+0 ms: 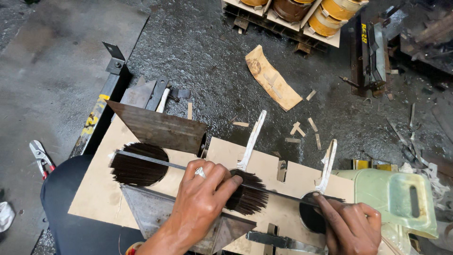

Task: The person trims the bristles of three broom heads using a metal blade and a straight metal bar as a guide. The broom heads are held in a wooden jig, and the person repeatedly aligns and cuts the bristles to create a uniform edge.

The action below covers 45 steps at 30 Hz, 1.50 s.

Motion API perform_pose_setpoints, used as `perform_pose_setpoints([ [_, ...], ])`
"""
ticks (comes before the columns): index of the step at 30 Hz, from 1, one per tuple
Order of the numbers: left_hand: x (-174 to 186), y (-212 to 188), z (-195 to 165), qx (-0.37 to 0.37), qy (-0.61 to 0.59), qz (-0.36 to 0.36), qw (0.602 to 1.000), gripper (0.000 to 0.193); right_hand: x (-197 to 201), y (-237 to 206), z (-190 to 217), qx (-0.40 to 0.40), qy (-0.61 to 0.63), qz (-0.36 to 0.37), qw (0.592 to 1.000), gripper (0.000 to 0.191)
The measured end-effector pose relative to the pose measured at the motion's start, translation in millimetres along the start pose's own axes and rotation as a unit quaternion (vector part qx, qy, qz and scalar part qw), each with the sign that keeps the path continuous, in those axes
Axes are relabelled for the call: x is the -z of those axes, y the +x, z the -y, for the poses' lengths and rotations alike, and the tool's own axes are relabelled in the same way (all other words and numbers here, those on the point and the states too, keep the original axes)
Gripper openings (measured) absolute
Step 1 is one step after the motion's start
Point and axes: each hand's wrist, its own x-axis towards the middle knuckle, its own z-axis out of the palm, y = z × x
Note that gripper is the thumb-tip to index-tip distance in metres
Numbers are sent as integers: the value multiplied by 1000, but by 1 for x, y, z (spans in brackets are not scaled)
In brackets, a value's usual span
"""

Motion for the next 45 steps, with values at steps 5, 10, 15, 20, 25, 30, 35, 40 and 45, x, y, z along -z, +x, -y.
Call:
perform_pose_setpoints([
  [5, -9, -1, -2, -9, 35, -12, 999, 23, -13, -15, -14, -22, -33, 24, 999, 53],
  [10, -16, 2, -2, -15, 69, -17, 997, 27, -23, -22, -21, -51, -35, 35, 998, 49],
  [15, -17, 6, -3, -4, 67, -16, 998, 25, -21, -19, -20, -44, -7, 17, 999, 46],
  [20, -10, 5, -7, 2, 39, -16, 999, 28, -10, -17, -7, -61, 6, 9, 998, 43],
  [25, -8, 5, -18, -2, 57, -24, 998, 32, -8, -12, 4, -83, -3, -25, 996, 47],
  [30, -19, 4, -30, -29, 91, -33, 995, 31, -7, -17, -9, -51, 68, -55, 995, 50],
  [35, -35, -2, -40, -17, 121, -38, 992, 28, 11, -34, -40, -75, 95, -65, 991, 31],
  [40, -42, -7, -47, -10, 139, -43, 989, 23, 22, -41, -58, -68, 95, -73, 990, 18],
  [45, -44, -7, -48, -9, 135, -36, 990, 22, 20, -45, -60, -83, 90, -77, 989, 18],
])
